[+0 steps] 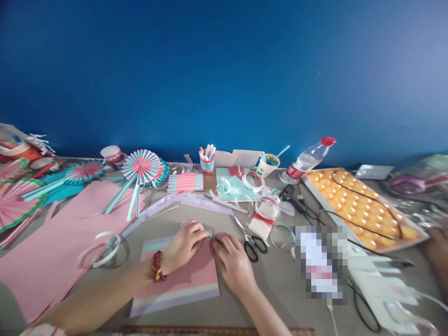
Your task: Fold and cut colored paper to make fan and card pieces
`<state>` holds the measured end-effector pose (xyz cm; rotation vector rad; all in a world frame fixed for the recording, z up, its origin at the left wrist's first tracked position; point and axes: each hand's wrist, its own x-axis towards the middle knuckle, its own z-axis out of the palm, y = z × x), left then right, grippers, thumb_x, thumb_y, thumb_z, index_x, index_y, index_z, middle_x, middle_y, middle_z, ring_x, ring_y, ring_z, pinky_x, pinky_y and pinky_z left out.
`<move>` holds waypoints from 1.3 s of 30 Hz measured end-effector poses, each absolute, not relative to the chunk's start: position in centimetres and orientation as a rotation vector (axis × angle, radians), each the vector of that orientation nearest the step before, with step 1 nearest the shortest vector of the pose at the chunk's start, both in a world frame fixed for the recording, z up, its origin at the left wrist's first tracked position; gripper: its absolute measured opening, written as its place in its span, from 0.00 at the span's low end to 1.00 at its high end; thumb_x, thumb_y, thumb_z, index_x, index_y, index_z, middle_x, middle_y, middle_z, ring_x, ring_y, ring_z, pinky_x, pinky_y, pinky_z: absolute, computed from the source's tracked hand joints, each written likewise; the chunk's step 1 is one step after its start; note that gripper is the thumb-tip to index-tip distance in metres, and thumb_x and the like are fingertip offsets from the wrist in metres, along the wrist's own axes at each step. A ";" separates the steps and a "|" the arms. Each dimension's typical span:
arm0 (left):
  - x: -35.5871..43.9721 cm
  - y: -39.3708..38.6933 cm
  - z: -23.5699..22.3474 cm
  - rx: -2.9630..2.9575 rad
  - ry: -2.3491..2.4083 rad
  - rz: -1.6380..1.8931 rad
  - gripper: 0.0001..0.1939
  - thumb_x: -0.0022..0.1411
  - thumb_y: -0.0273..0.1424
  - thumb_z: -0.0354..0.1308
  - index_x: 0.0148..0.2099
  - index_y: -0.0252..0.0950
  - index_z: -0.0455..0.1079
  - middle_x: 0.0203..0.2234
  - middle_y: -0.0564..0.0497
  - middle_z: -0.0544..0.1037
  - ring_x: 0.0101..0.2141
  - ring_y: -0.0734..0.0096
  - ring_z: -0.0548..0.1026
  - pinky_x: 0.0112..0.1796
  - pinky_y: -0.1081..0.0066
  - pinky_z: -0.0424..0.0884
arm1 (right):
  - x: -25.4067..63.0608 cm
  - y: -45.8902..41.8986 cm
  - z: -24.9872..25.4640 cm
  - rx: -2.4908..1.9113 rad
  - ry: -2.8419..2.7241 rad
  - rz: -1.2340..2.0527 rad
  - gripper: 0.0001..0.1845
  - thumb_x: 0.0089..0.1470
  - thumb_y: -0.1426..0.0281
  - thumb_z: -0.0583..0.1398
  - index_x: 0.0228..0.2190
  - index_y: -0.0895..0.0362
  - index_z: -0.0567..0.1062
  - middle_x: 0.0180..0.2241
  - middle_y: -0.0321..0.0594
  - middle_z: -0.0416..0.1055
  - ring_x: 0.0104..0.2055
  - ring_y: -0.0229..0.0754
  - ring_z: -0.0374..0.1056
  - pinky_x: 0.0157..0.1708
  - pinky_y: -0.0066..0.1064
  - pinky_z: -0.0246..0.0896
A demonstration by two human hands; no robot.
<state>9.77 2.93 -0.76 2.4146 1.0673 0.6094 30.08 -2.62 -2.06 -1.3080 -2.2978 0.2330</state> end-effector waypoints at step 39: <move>9.5 3.0 -0.8 2.436 1.025 0.617 0.13 0.65 0.19 0.50 0.42 0.39 0.73 0.34 0.49 0.72 0.38 0.64 0.69 0.40 0.65 0.65 | 29.3 -2.7 -1.3 -1.420 -2.344 0.160 0.16 0.59 0.75 0.53 0.47 0.56 0.74 0.45 0.46 0.70 0.48 0.50 0.63 0.48 0.42 0.64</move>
